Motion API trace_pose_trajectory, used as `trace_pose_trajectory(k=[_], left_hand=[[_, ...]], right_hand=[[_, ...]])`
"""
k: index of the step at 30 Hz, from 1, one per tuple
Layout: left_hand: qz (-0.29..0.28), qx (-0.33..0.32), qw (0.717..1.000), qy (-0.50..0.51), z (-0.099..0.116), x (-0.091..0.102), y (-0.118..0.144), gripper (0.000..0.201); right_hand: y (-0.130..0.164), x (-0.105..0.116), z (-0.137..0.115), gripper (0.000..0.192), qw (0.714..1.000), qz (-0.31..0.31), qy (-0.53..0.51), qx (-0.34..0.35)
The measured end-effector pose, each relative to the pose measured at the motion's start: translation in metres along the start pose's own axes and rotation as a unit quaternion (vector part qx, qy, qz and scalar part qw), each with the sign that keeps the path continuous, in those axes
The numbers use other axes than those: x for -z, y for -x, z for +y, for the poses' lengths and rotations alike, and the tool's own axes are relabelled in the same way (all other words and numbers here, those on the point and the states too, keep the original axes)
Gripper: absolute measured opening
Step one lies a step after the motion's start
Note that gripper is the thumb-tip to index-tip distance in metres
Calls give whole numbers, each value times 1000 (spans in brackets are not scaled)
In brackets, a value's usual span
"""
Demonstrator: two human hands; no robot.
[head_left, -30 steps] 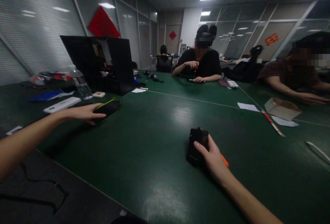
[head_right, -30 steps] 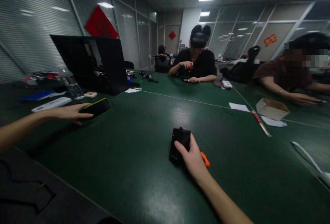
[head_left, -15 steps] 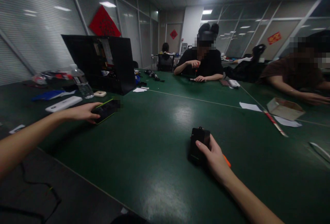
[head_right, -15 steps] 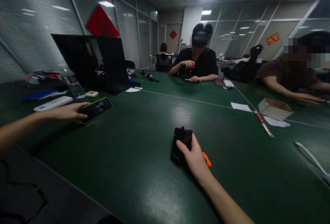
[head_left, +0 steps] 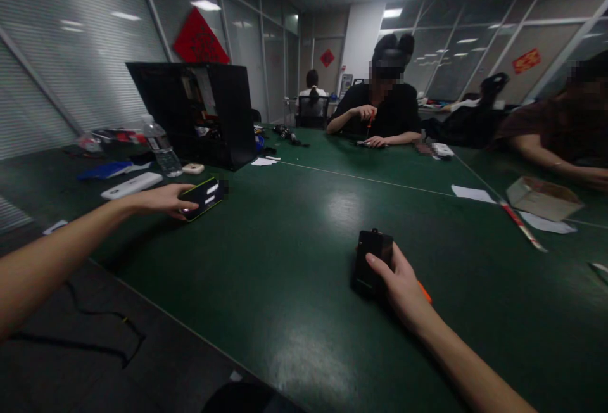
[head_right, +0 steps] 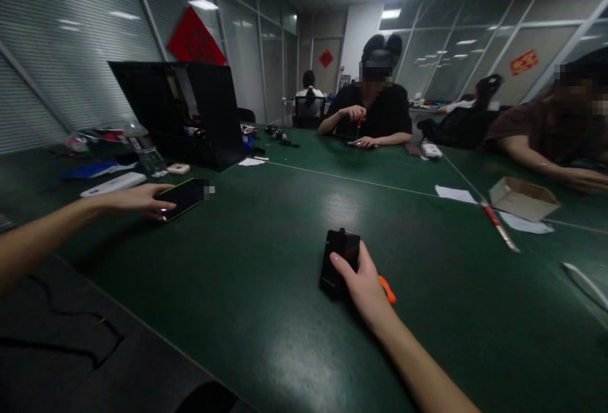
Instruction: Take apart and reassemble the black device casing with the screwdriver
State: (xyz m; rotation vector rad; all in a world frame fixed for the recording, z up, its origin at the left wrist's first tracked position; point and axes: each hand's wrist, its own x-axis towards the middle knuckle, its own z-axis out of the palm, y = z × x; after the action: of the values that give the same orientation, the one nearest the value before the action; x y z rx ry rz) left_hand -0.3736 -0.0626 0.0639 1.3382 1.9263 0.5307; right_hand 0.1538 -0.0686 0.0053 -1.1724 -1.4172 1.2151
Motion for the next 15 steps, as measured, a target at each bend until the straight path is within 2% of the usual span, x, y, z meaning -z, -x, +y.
trace_pose_trajectory(k=[3,8,15], left_hand=[[8,13,1000,25,-3,2,0,98],[-15,9,999,39,-10,5,-5,101],[-15,-5,1000,25,-10,5,-7,85]], right_hand=[[0,0,0,45,1000,0,-3,-1],[-1,1,2,46,1000,-7,-10,-6],[0,1,-2,44,1000,-11,1,-13]])
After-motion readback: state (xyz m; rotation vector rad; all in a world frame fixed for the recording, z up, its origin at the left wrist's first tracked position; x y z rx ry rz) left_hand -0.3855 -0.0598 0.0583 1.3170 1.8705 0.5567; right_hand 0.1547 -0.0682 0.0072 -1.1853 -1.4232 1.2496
